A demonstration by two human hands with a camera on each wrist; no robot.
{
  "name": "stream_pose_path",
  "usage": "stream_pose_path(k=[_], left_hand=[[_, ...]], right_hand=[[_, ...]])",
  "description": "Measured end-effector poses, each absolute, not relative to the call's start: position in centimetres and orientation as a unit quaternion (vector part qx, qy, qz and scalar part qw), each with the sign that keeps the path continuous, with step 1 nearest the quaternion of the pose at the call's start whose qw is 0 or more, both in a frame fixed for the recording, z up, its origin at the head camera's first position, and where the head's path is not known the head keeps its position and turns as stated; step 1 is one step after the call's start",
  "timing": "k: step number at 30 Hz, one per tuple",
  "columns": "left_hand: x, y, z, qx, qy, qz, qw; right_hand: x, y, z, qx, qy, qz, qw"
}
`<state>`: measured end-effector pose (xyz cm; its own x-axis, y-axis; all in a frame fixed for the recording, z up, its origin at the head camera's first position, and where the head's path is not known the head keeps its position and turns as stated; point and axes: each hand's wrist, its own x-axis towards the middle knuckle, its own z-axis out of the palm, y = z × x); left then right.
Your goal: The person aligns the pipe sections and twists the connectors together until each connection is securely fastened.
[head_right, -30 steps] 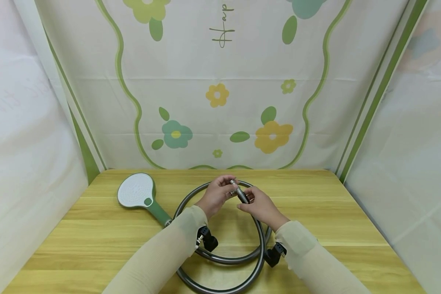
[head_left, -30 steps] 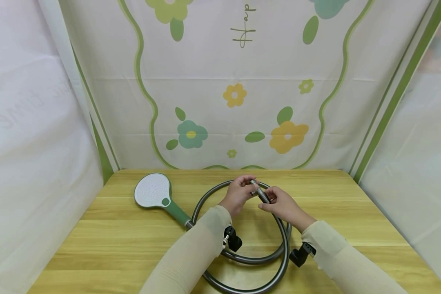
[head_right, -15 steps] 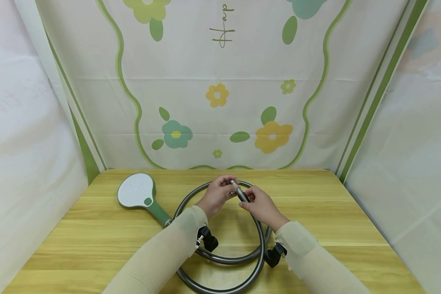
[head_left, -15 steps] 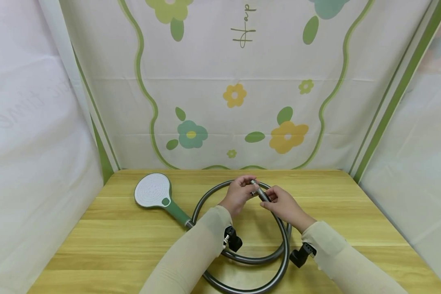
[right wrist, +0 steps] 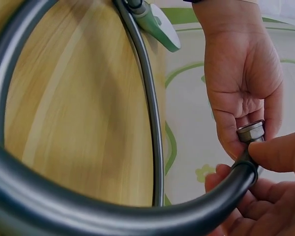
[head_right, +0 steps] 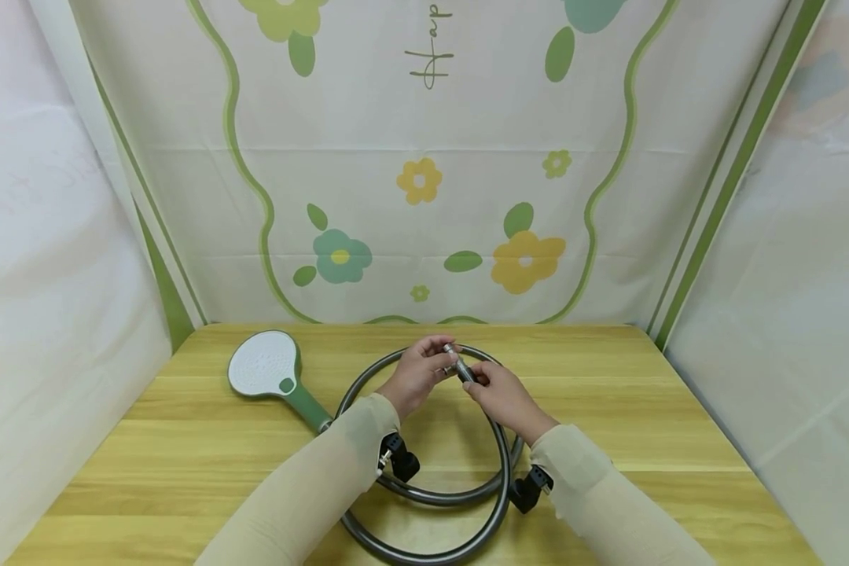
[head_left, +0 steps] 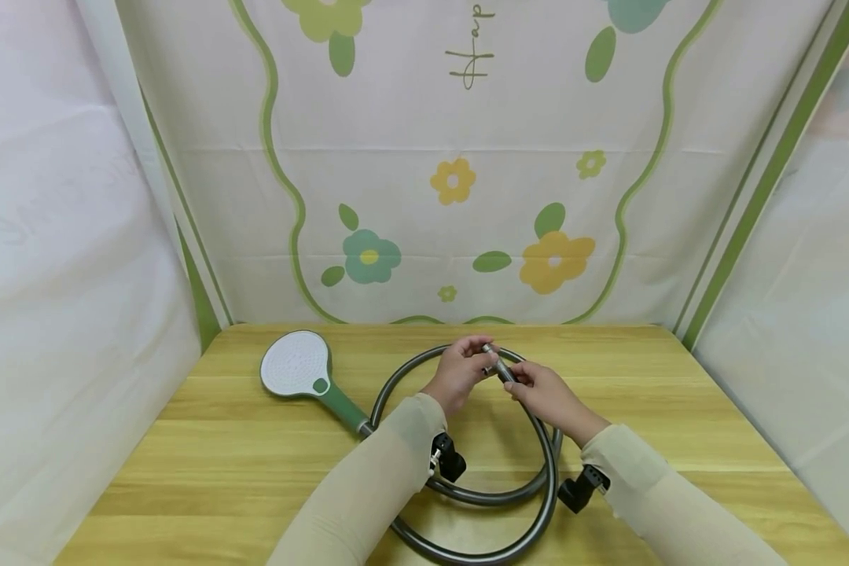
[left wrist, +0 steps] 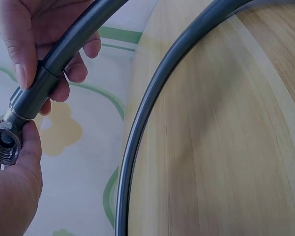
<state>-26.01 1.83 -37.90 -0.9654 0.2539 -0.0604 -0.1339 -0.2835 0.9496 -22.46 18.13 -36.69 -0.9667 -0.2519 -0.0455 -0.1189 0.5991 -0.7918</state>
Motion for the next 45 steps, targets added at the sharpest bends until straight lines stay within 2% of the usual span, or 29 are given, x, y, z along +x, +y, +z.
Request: stream_pose_path(k=[18,32,45], left_hand=[[-26.3,1.7,-37.7,0.045,0.587,0.799,0.121],[-26.7,1.8,-37.5,0.048,0.589,0.799,0.112],[-26.7,1.8,-38.0,0.029,0.589,0.799,0.116]], right_hand=[[-23.4,18.7,-37.1,-0.112,0.889,-0.432,0.104],[-23.6,18.7,-36.9,-0.089,0.892,-0.44,0.062],[-23.2,18.4,-37.0,-0.092,0.889,-0.443,0.075]])
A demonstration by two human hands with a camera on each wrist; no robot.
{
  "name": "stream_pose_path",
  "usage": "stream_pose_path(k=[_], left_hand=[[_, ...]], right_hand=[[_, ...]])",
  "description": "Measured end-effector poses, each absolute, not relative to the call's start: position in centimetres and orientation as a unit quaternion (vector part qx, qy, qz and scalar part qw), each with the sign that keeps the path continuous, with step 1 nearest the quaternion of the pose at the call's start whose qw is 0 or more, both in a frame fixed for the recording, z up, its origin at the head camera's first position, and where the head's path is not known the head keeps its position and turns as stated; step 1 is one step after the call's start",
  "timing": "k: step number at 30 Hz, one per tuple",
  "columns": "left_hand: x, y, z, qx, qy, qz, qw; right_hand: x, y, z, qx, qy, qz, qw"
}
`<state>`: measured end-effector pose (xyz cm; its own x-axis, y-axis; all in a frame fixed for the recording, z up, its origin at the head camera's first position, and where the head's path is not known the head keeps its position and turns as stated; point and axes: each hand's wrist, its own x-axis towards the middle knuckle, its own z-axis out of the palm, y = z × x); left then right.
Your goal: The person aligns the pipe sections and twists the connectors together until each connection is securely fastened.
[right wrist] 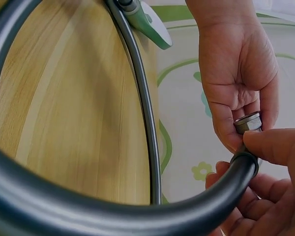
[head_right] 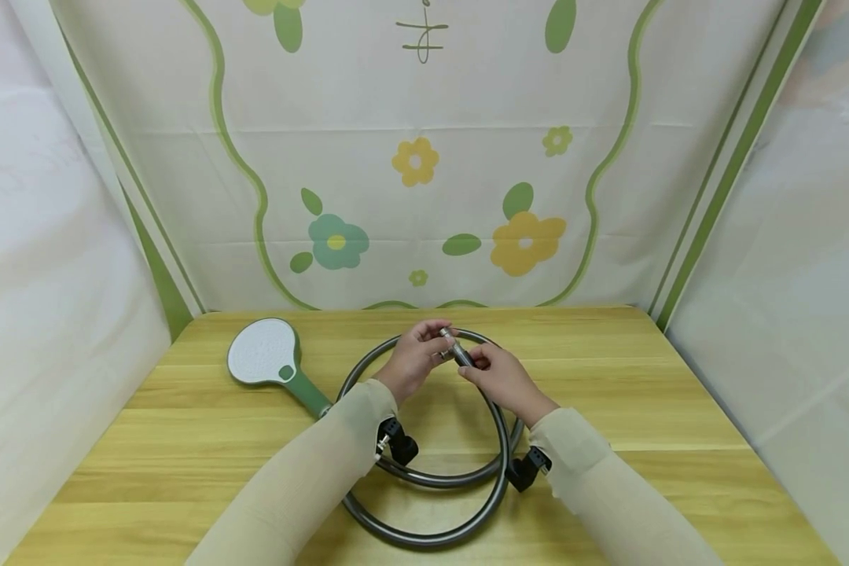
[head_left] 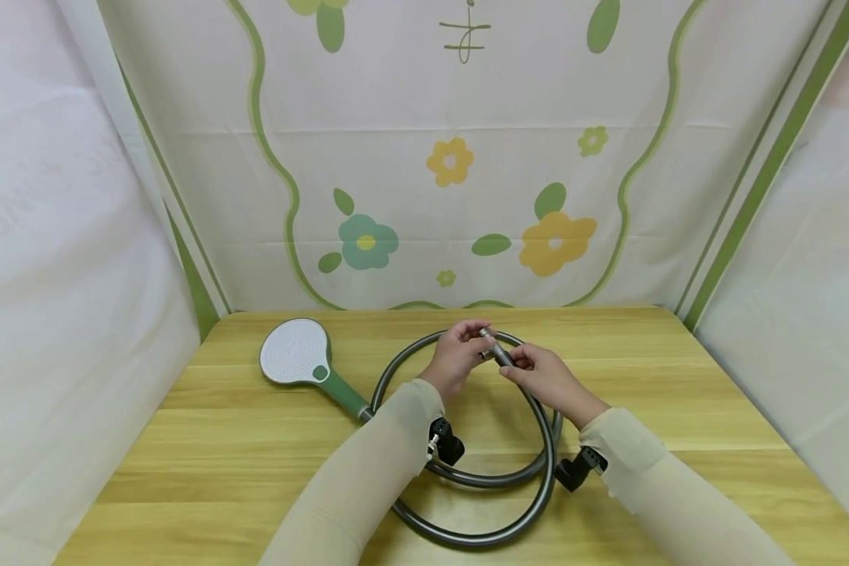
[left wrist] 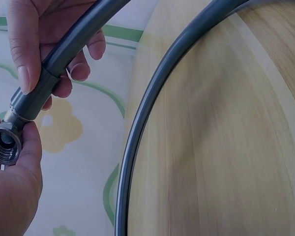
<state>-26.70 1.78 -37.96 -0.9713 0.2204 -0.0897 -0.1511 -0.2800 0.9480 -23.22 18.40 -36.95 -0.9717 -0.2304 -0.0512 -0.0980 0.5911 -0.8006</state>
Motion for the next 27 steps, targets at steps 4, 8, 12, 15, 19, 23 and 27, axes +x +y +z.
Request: stream_pose_path(k=[4,8,12,15,19,23,27], left_hand=[[-26.68,1.74,-38.0,0.031,0.589,0.799,0.118],[-26.63,1.69,-37.98,0.032,0.587,0.8,0.119],[-26.57,1.68,-37.98,0.034,0.584,0.802,0.119],[-26.53,1.7,-37.99,0.034,0.581,0.804,0.119],[-26.53,1.78,-38.04,0.033,0.579,0.807,0.115],[-26.48,1.8,-38.02,0.031,0.581,0.806,0.113],[-26.41,1.82,-37.94,0.028,0.585,0.802,0.117]], right_hand=[[-23.28,18.44,-37.06,-0.099,0.885,-0.446,0.089],[-23.38,18.44,-37.22,-0.108,0.882,-0.446,0.103],[-23.35,18.35,-37.27,-0.116,0.881,-0.445,0.109],[-23.31,18.28,-37.29,-0.114,0.88,-0.448,0.111],[-23.28,18.3,-37.26,-0.107,0.878,-0.452,0.114],[-23.18,18.35,-37.18,-0.09,0.882,-0.451,0.105],[-23.0,18.39,-37.01,-0.086,0.89,-0.441,0.074]])
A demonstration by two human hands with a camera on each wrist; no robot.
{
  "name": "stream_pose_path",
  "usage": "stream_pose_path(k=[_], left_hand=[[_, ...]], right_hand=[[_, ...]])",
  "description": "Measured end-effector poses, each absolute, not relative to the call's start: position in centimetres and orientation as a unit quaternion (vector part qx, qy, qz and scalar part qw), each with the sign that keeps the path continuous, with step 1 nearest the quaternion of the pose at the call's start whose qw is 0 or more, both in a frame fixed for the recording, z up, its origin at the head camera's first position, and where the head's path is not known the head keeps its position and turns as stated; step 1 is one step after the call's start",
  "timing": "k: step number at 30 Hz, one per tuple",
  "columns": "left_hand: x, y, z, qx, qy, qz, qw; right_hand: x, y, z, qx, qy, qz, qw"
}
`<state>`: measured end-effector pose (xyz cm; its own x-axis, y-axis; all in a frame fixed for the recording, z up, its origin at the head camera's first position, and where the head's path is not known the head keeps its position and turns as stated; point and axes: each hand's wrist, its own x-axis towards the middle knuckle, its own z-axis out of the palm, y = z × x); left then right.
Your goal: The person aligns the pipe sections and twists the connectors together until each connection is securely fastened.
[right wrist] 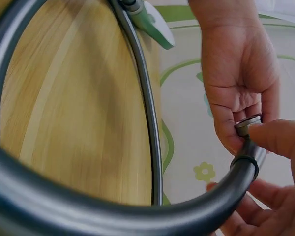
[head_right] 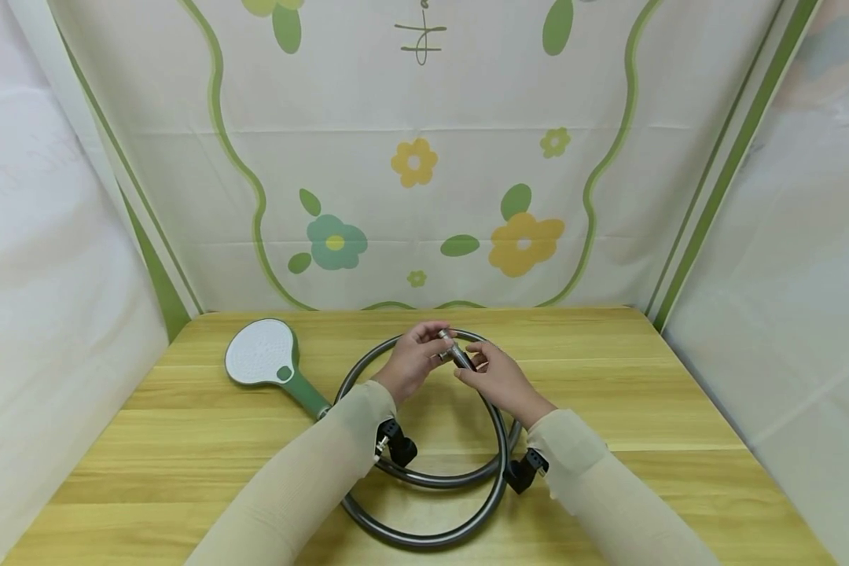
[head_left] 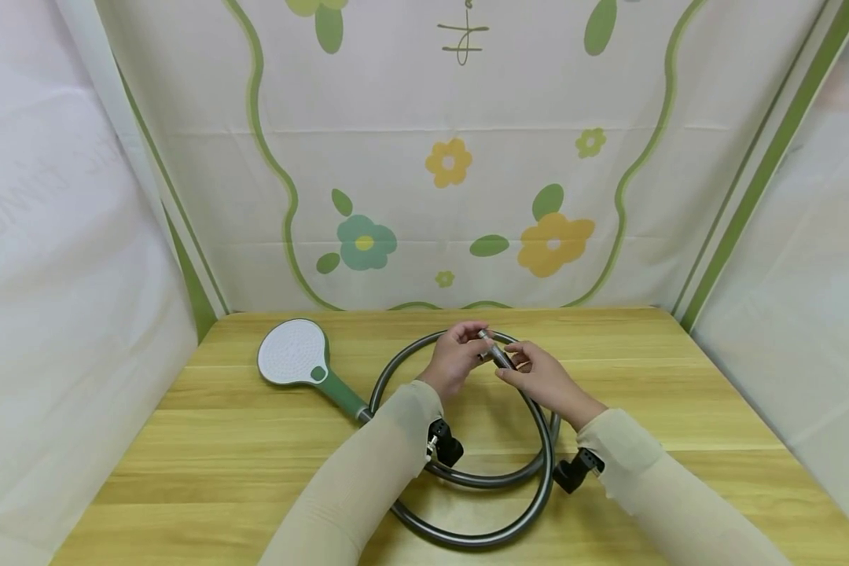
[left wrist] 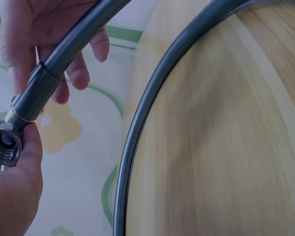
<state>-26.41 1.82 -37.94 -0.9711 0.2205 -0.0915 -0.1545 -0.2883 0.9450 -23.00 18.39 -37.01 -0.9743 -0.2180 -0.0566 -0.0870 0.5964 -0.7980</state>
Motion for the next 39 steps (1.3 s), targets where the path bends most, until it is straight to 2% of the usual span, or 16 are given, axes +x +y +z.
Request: stream_pose_path(k=[7,21,27,36,39], left_hand=[[-26.47,1.85,-37.97,0.024,0.582,0.804,0.117],[-26.31,1.67,-38.13,0.027,0.581,0.805,0.115],[-26.3,1.78,-38.34,0.03,0.578,0.807,0.119],[-26.24,1.63,-38.3,0.023,0.574,0.81,0.121],[-26.24,1.59,-38.32,0.024,0.575,0.809,0.121]], right_hand=[[-22.71,18.44,-37.0,-0.09,0.906,-0.413,0.029],[-22.61,18.23,-37.15,-0.118,0.914,-0.388,0.008],[-22.5,18.4,-37.27,-0.131,0.912,-0.387,0.025],[-22.73,18.38,-37.2,-0.135,0.906,-0.393,0.084],[-22.79,18.39,-37.19,-0.143,0.905,-0.391,0.084]])
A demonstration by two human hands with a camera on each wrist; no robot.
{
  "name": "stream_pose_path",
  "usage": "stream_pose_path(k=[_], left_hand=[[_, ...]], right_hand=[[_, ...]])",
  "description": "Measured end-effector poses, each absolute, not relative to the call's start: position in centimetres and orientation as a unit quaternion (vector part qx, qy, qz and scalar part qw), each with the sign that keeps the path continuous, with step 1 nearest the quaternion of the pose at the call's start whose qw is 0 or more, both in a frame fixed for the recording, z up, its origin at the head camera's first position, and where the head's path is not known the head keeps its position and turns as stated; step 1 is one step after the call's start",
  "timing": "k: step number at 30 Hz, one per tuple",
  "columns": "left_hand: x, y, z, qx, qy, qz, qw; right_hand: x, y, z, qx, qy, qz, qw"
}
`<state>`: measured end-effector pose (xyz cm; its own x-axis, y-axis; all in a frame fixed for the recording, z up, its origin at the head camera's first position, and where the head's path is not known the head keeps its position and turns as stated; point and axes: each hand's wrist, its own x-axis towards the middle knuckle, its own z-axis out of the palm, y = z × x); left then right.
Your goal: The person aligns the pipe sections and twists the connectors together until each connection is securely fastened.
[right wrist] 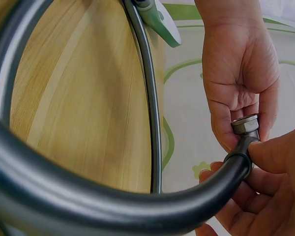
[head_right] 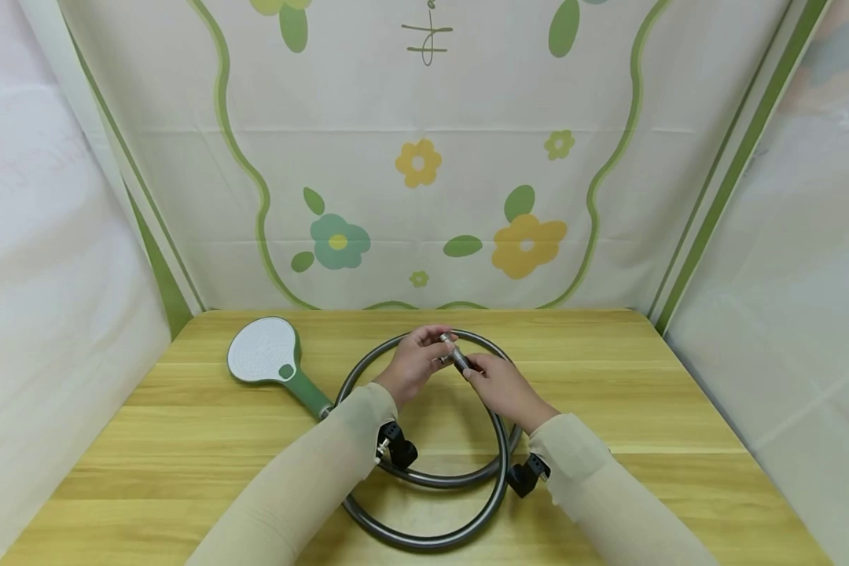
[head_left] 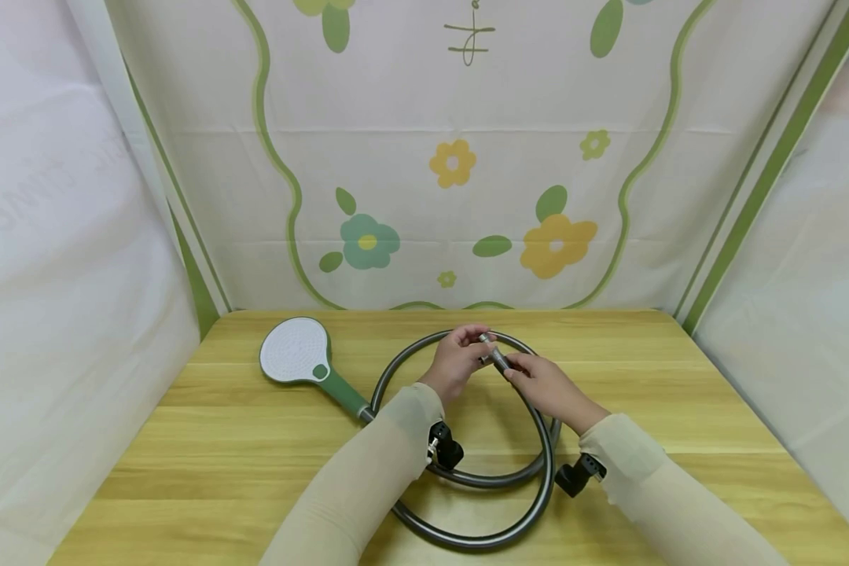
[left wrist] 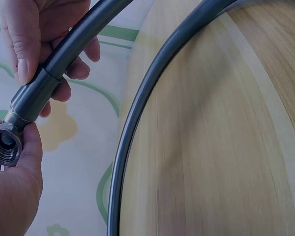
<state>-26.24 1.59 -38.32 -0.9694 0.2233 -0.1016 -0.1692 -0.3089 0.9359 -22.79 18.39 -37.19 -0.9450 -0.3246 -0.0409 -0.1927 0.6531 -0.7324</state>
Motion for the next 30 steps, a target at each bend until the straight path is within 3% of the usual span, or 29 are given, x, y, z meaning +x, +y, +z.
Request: stream_pose_path(k=[8,21,30], left_hand=[[-26.28,1.57,-38.36,0.024,0.576,0.809,0.12],[-26.56,1.53,-38.6,0.026,0.578,0.807,0.117],[-26.34,1.5,-38.46,0.029,0.574,0.81,0.118]], right_hand=[[-22.7,18.41,-37.17,-0.142,0.906,-0.391,0.079],[-22.36,18.62,-37.39,-0.146,0.922,-0.358,-0.003],[-22.16,18.5,-37.32,-0.139,0.922,-0.362,-0.009]])
